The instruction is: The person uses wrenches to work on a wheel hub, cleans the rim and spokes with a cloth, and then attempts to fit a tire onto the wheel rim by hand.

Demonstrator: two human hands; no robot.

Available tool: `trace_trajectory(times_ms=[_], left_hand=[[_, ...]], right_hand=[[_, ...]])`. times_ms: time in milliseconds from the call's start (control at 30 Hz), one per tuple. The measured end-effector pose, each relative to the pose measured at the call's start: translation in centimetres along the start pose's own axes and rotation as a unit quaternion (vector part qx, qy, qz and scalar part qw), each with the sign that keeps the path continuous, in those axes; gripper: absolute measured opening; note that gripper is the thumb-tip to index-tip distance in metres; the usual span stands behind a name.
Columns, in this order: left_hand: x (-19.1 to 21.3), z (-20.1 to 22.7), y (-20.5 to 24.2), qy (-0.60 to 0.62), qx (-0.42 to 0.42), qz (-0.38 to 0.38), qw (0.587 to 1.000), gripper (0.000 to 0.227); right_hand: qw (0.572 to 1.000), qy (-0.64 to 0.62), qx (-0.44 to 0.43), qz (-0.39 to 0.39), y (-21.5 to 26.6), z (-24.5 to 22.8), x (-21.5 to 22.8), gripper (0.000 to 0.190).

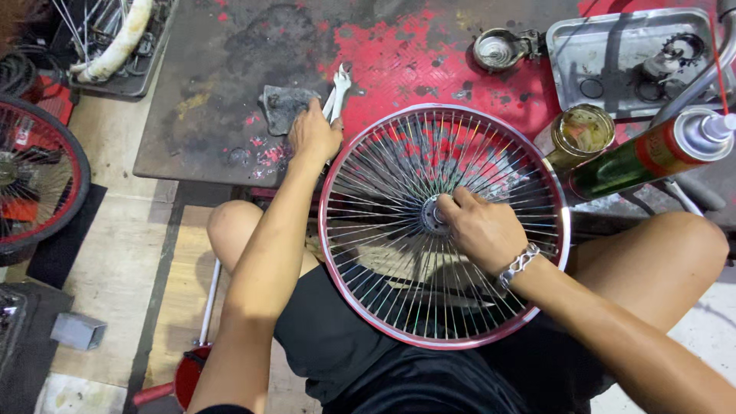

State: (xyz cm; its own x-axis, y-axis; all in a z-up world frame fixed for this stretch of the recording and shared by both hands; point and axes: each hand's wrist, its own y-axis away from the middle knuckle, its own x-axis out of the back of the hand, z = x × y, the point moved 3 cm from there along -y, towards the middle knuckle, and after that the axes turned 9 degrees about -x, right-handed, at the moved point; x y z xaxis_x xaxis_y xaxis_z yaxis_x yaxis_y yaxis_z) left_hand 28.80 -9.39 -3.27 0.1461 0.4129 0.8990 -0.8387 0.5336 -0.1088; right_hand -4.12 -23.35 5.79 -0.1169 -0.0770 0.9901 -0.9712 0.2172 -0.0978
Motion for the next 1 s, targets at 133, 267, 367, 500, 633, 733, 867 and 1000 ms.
trace_trajectory(times_ms=[133, 267, 367, 500, 633, 733, 867, 1000], left_hand=[[1.9, 1.5, 2.1, -0.02, -0.042, 0.058, 0.997, 0.063], [2.9, 1.8, 2.8, 0.004, -0.034, 0.047, 0.998, 0.058], [3.2, 2.2, 2.4, 0.019, -0.031, 0.044, 0.998, 0.056], [3.6, 3.6, 2.0, 0.039, -0.109, 0.102, 0.988, 0.043], [2.9, 6.6, 3.3, 0.145, -0.265, 0.093, 0.949, 0.027], [1.2, 10.2, 5.9, 0.182, -0.389, 0.073, 0.9, 0.03], [-1.3, 12.4, 9.1, 0.185, -0.401, 0.01, 0.897, 0.036], [-1.9, 12.6, 9.3, 0.203, -0.392, -0.015, 0.897, 0.031]], right_hand=[[0.998, 0.048, 0.031, -0.028, -0.8, 0.3, -0.5, 0.017], [0.991, 0.075, -0.021, -0.113, -1.5, 0.3, -0.5, 0.036], [0.989, 0.068, -0.045, -0.123, -1.6, -0.1, 0.1, 0.037], [0.998, 0.036, -0.004, -0.057, -1.3, -0.7, 1.2, 0.022], [0.999, 0.019, -0.001, -0.045, -1.1, -0.8, 1.7, 0.015], [0.999, 0.012, 0.002, -0.048, -1.1, -0.7, 2.0, 0.017], [0.999, -0.005, 0.015, -0.03, -0.8, -0.9, 2.2, 0.017], [0.999, -0.009, 0.004, -0.049, -0.9, -0.8, 2.0, 0.017]])
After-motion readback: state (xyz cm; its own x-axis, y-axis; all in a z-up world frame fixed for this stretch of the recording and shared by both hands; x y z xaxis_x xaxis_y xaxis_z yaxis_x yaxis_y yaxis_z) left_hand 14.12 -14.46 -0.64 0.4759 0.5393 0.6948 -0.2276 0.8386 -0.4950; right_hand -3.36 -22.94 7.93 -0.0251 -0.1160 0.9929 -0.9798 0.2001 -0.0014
